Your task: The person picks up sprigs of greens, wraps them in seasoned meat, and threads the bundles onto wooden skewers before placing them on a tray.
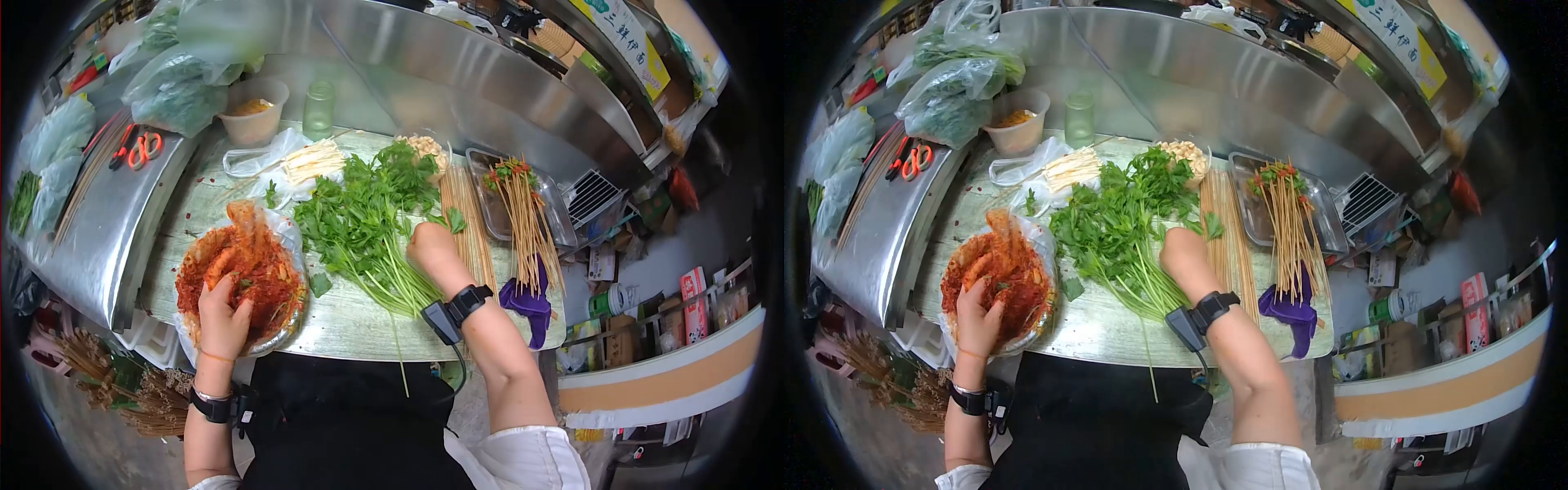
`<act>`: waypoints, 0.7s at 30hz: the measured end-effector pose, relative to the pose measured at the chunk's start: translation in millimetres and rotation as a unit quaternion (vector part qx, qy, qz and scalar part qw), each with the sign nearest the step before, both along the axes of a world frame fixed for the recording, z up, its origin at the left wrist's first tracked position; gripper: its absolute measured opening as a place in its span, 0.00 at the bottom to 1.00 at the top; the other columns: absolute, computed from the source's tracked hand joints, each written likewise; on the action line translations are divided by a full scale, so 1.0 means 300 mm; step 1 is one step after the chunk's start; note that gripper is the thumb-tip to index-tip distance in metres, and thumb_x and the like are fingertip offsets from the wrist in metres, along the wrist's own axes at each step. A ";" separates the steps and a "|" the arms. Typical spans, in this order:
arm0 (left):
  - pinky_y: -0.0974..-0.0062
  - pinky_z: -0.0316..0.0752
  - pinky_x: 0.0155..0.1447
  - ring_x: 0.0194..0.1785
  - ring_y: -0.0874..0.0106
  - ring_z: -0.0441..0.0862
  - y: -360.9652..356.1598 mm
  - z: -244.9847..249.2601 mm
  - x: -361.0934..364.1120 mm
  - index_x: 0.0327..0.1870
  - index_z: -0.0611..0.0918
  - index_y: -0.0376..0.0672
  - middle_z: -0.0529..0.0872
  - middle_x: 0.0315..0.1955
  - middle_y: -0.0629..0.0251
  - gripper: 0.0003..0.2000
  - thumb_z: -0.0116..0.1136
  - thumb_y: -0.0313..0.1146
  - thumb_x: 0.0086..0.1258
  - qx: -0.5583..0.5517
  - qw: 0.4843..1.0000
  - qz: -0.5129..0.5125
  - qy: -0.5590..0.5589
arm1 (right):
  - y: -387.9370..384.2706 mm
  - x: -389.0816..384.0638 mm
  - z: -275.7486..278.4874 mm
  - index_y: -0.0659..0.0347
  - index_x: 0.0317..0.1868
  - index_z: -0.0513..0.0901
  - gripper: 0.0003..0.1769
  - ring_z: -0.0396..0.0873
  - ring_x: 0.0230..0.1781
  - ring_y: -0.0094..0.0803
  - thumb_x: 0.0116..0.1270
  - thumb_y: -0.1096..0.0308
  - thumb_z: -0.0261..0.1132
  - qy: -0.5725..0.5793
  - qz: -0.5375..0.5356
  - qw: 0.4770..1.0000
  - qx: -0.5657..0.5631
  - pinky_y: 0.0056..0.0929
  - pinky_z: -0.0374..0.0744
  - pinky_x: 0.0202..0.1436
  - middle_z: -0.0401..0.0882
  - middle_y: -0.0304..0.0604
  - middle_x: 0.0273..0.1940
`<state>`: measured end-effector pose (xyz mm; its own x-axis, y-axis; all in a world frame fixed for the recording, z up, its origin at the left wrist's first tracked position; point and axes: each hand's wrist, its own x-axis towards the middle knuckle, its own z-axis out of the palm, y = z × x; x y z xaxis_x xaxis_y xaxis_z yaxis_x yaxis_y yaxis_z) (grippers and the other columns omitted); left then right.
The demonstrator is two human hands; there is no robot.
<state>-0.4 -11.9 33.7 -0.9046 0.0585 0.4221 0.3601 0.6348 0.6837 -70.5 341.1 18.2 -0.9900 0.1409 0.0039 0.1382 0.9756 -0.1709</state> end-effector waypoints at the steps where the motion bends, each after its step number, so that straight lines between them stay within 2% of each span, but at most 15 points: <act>1: 0.62 0.70 0.53 0.47 0.49 0.74 -0.003 0.002 0.002 0.42 0.77 0.31 0.79 0.40 0.45 0.17 0.56 0.21 0.47 0.002 1.000 0.004 0.001 | -0.008 -0.011 -0.005 0.64 0.23 0.83 0.11 0.80 0.26 0.44 0.48 0.63 0.66 0.015 -0.008 0.998 0.054 0.35 0.78 0.36 0.81 0.53 0.27; 2: 0.62 0.70 0.53 0.47 0.49 0.74 -0.004 0.005 0.003 0.41 0.78 0.32 0.79 0.40 0.46 0.16 0.56 0.21 0.48 0.001 1.000 0.003 -0.009 | -0.002 -0.018 -0.002 0.64 0.23 0.83 0.11 0.80 0.26 0.44 0.48 0.63 0.66 0.016 -0.005 0.998 0.055 0.35 0.78 0.36 0.81 0.53 0.27; 4: 0.62 0.70 0.53 0.47 0.49 0.74 -0.012 0.009 0.001 0.40 0.78 0.32 0.80 0.39 0.46 0.15 0.56 0.21 0.48 0.003 1.000 0.001 -0.015 | 0.008 -0.019 0.071 0.66 0.30 0.83 0.10 0.81 0.26 0.38 0.51 0.66 0.64 -0.077 -0.014 0.997 -0.030 0.31 0.78 0.34 0.82 0.51 0.28; 5: 0.62 0.70 0.53 0.47 0.50 0.74 -0.015 0.008 0.001 0.39 0.78 0.32 0.80 0.39 0.46 0.14 0.55 0.20 0.48 0.016 1.000 -0.001 -0.005 | 0.022 -0.013 0.097 0.66 0.30 0.83 0.10 0.81 0.26 0.38 0.51 0.66 0.64 -0.072 -0.012 0.997 -0.024 0.31 0.78 0.34 0.82 0.51 0.28; 6: 0.62 0.70 0.53 0.47 0.50 0.75 -0.013 0.004 0.004 0.39 0.78 0.32 0.80 0.39 0.46 0.13 0.55 0.20 0.49 0.030 1.000 -0.001 0.002 | 0.043 0.005 0.119 0.67 0.34 0.81 0.10 0.81 0.26 0.35 0.53 0.69 0.63 -0.070 -0.025 0.972 -0.222 0.29 0.78 0.33 0.82 0.49 0.27; 7: 0.62 0.70 0.53 0.47 0.50 0.75 -0.012 -0.001 0.006 0.39 0.78 0.32 0.80 0.39 0.46 0.13 0.55 0.20 0.49 0.037 0.999 0.001 0.001 | 0.065 0.025 0.148 0.67 0.38 0.80 0.11 0.81 0.27 0.32 0.54 0.72 0.61 -0.068 -0.040 0.908 -0.411 0.27 0.79 0.32 0.82 0.48 0.27; 8: 0.63 0.70 0.53 0.47 0.51 0.75 -0.014 -0.004 0.007 0.39 0.78 0.32 0.80 0.39 0.46 0.13 0.55 0.20 0.49 0.055 0.998 0.007 -0.005 | 0.091 0.043 0.187 0.67 0.45 0.77 0.14 0.79 0.27 0.21 0.58 0.72 0.60 -0.073 -0.019 0.877 -0.474 0.19 0.78 0.32 0.82 0.42 0.28; 9: 0.63 0.70 0.53 0.47 0.51 0.75 -0.015 -0.002 0.003 0.39 0.79 0.32 0.80 0.39 0.46 0.13 0.54 0.20 0.49 0.072 0.997 0.012 -0.010 | 0.088 0.067 0.229 0.67 0.45 0.77 0.14 0.79 0.27 0.21 0.58 0.72 0.60 -0.071 -0.022 0.879 -0.471 0.19 0.78 0.32 0.82 0.42 0.28; 11: 0.64 0.70 0.54 0.47 0.52 0.75 -0.013 -0.003 -0.003 0.38 0.78 0.32 0.80 0.39 0.47 0.13 0.54 0.20 0.49 0.076 0.997 0.004 0.005 | 0.080 0.106 0.305 0.68 0.49 0.75 0.16 0.78 0.27 0.21 0.60 0.72 0.59 0.009 -0.040 0.816 -0.576 0.18 0.77 0.33 0.81 0.42 0.31; 12: 0.65 0.69 0.54 0.47 0.52 0.75 -0.018 -0.010 -0.003 0.38 0.79 0.32 0.80 0.40 0.48 0.13 0.54 0.20 0.49 0.096 0.995 0.003 -0.013 | 0.082 0.110 0.318 0.65 0.47 0.76 0.12 0.78 0.26 0.21 0.63 0.73 0.59 0.014 -0.040 0.795 -0.606 0.18 0.78 0.32 0.81 0.42 0.33; 15: 0.65 0.69 0.54 0.47 0.52 0.75 -0.017 -0.007 0.002 0.39 0.79 0.31 0.80 0.41 0.48 0.13 0.53 0.19 0.50 0.109 0.993 0.004 -0.033 | 0.076 0.123 0.314 0.67 0.49 0.76 0.15 0.78 0.28 0.21 0.62 0.72 0.58 0.044 -0.043 0.765 -0.642 0.19 0.77 0.34 0.81 0.40 0.33; 18: 0.66 0.69 0.55 0.48 0.54 0.76 -0.028 -0.005 0.003 0.40 0.79 0.31 0.80 0.42 0.49 0.14 0.52 0.19 0.50 0.091 0.995 0.011 -0.036 | 0.065 0.121 0.287 0.67 0.43 0.79 0.10 0.79 0.29 0.22 0.62 0.73 0.59 0.016 0.006 0.788 -0.616 0.19 0.78 0.36 0.81 0.41 0.33; 21: 0.67 0.69 0.56 0.50 0.56 0.76 -0.032 -0.022 -0.007 0.41 0.79 0.32 0.80 0.44 0.50 0.15 0.53 0.19 0.50 0.107 0.992 0.005 -0.060 | -0.012 0.151 0.322 0.66 0.40 0.81 0.07 0.80 0.30 0.23 0.61 0.74 0.62 -0.013 0.036 0.786 -0.617 0.19 0.79 0.37 0.81 0.42 0.33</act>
